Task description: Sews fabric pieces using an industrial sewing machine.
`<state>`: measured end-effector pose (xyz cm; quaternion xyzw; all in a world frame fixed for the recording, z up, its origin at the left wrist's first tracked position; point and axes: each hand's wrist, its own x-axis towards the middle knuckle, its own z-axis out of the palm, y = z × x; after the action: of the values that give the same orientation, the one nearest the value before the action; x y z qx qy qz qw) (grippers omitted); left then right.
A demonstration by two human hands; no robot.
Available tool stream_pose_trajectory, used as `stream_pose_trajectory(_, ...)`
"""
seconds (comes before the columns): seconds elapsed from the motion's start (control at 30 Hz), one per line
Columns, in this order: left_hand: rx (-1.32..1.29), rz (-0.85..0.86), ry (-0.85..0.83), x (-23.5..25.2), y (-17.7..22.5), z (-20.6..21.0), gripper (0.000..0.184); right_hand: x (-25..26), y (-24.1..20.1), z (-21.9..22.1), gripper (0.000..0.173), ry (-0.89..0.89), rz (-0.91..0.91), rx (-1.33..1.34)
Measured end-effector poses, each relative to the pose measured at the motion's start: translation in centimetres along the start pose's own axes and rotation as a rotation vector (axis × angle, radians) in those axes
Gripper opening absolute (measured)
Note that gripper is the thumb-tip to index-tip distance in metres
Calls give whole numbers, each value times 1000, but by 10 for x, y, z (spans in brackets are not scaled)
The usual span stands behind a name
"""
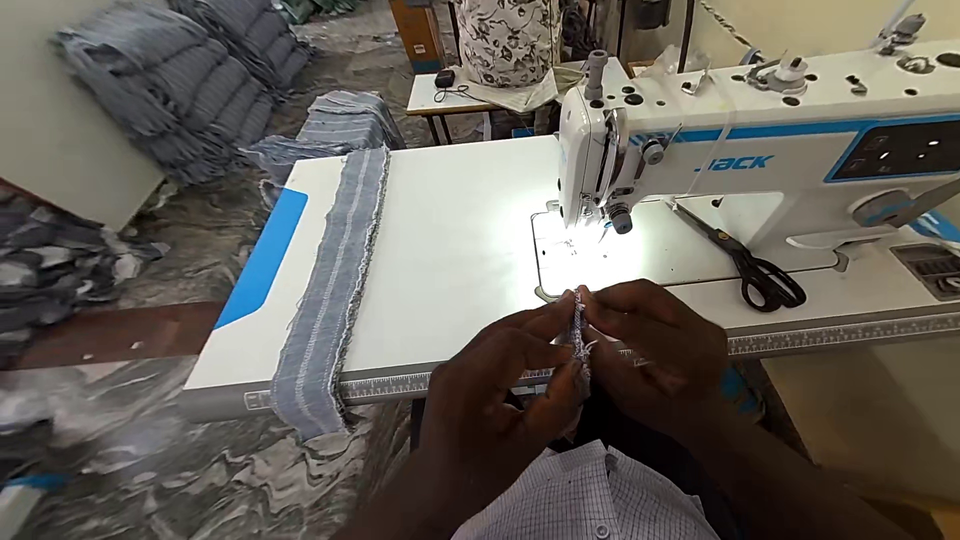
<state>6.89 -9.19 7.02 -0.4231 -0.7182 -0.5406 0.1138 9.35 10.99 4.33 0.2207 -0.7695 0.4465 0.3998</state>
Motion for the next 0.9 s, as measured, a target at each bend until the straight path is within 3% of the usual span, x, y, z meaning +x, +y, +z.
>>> stream_pose_trajectory(0.13,-275,-121,-8,-3,-2,0,8,8,14,-7,6,-103,418,637)
stream_pose_trajectory(0.23,-344,-169,14,-1,-4,-1,8,8,17,-5,14,-155,569,781)
stream_pose_trajectory(0.33,-233,-112,64,5,-4,-3,6,12,4,1,7,-48,465,487)
stream_pose_trajectory(0.5,276,219,95,17,-1,-5,7,11,-10,14,10,205,120,144)
stream_pose_trajectory(0.6,260,115,126,18,-5,-2,9,7,-17,15,13,209,78,66)
stream_pose_trajectory(0.9,39,-49,203,14,-7,4,10,-4,-17,27,18,168,162,247)
